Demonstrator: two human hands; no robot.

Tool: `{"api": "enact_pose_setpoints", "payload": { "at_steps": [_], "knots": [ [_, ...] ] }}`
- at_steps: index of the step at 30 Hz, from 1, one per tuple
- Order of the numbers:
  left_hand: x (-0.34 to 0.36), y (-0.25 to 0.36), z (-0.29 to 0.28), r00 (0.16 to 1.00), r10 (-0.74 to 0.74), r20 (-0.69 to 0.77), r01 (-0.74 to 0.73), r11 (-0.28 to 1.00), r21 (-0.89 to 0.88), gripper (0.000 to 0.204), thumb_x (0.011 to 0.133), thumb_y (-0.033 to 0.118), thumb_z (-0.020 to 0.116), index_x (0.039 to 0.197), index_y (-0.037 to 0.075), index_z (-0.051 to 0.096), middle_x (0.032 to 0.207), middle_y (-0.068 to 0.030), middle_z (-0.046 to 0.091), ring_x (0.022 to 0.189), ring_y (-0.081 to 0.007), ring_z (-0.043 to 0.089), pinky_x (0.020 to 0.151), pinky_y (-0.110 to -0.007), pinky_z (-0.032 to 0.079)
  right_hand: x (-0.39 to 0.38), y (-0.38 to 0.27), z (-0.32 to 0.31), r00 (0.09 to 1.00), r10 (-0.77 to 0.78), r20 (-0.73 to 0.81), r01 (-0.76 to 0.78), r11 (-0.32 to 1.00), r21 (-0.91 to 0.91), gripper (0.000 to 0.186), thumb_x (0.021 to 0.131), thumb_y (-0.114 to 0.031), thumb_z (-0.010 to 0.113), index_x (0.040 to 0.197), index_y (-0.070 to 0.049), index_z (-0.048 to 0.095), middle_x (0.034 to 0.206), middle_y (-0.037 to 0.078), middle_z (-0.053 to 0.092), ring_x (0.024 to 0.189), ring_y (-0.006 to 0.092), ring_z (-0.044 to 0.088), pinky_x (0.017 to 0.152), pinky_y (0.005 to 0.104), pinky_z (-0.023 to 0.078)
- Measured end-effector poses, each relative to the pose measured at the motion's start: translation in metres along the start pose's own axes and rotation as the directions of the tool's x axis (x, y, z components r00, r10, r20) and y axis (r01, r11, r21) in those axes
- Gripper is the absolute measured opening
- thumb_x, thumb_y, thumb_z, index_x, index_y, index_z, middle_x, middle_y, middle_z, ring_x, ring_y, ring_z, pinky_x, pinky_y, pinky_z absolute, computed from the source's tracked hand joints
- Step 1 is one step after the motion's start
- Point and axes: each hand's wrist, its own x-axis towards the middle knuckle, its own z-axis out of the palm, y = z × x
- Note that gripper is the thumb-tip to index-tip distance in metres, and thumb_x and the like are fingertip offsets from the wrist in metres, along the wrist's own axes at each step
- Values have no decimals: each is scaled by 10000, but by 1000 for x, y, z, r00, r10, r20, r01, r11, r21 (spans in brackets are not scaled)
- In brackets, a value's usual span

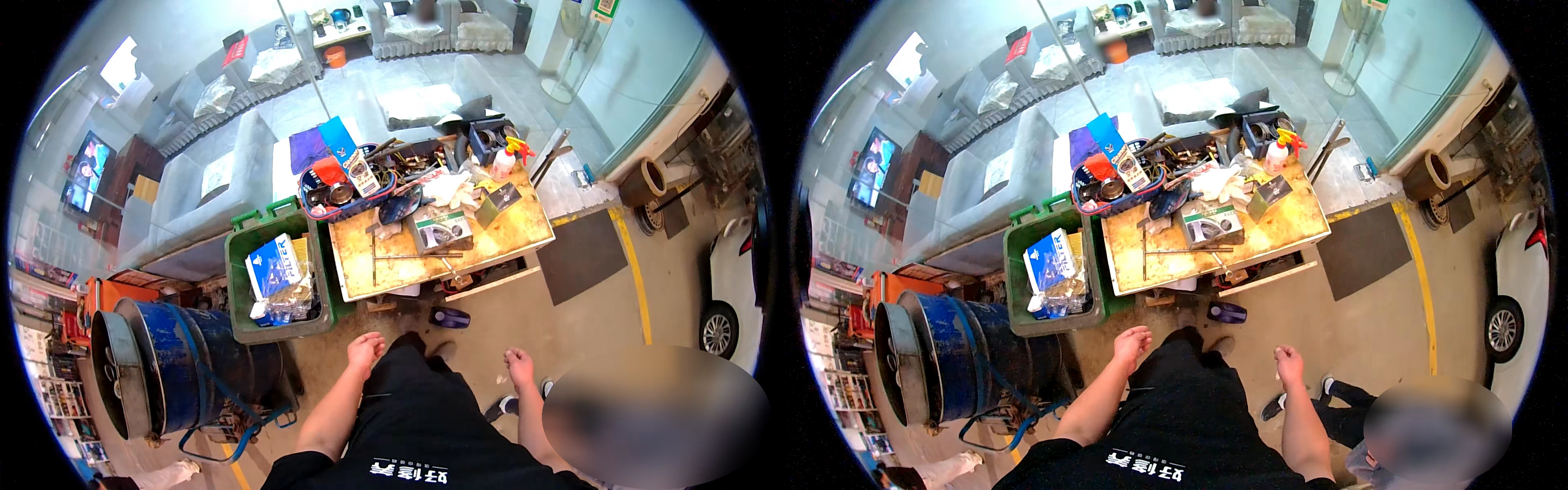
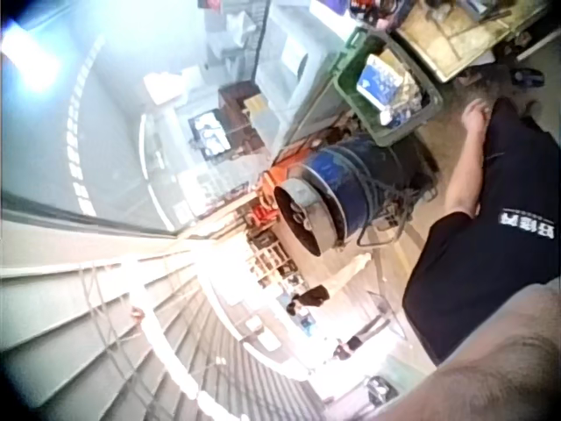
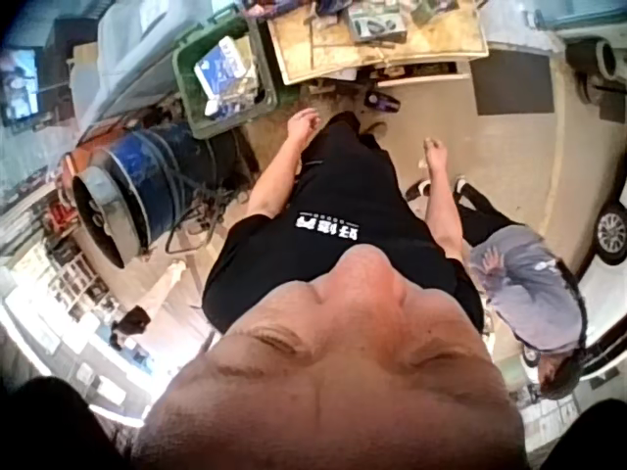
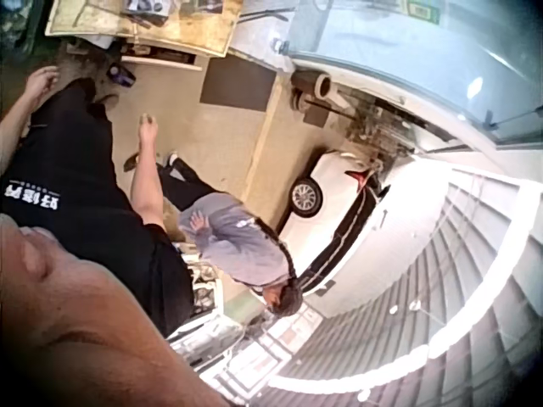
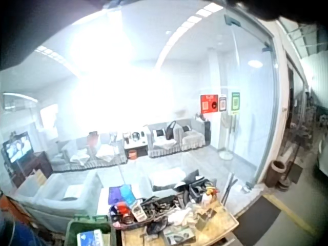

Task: The person uses a screwdriver to pry and adjust the front bumper of a white car near the headlight and wheel well. They repeatedly insert the tool into the gap between the bumper and the body to align the panel. The person then stands up and walks to a workbench to pick up a small box.

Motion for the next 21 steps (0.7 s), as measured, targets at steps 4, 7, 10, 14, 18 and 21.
{"api": "enact_pose_setpoints", "payload": {
  "at_steps": [4, 7, 10, 14, 18, 21],
  "knots": [
    [15, 21, 40, 996, -41, 81, 35, 997, 70, 232, 956, 48, 566, 1169, 8, 648, 1014, -99, 735, 804, -133, 673, 697, -259, 541, 27, 18, -4, 999, 34, 32, -30, 991, -130, 251, 921, -221, 663, 998, 14, 703, 855, 71, 693, 783, 142, 629, 726, 307, 509],
    [49, 24, 66, 987, -88, 137, 76, 993, 87, 230, 963, 63, 553, 1165, 8, 648, 1052, -117, 738, 816, -129, 680, 711, -247, 535, 24, 38, -7, 993, 118, -27, -121, 969, -215, 203, 908, -198, 667, 939, -1, 703, 798, 48, 674, 744, 133, 618, 697, 299, 500],
    [74, 36, 93, 971, -104, 214, 87, 993, 84, 226, 958, 59, 552, 1154, 18, 654, 1037, -105, 738, 812, -124, 678, 701, -248, 533, 18, 28, -13, 985, 162, -52, -171, 941, -293, 177, 891, -185, 668, 904, -11, 699, 776, 41, 663, 720, 137, 611, 684, 305, 497],
    [99, 47, 114, 940, -192, 283, 136, 969, 204, 241, 960, 88, 571, 1185, 29, 637, 1059, -91, 735, 848, -138, 680, 736, -275, 547, 29, 22, -26, 988, 130, -86, -150, 942, -299, 206, 904, -193, 661, 963, 0, 706, 831, 62, 684, 767, 156, 631, 720, 316, 508],
    [103, 70, 127, 936, -234, 263, 171, 956, 240, 238, 955, 92, 592, 1180, 33, 639, 1063, -92, 733, 851, -138, 682, 759, -279, 549, 54, -31, -20, 972, 178, -152, -214, 938, -272, 269, 919, -197, 661, 1066, 24, 697, 920, 94, 710, 843, 179, 656, 776, 324, 518],
    [107, 80, 142, 945, -237, 225, 180, 952, 249, 240, 950, 83, 595, 1179, 26, 637, 1069, -96, 731, 866, -142, 687, 764, -275, 554, 99, -42, -24, 978, 147, -148, -181, 950, -253, 265, 910, -218, 669, 1039, 11, 702, 862, 68, 694, 796, 164, 640, 750, 314, 514]
  ]
}}
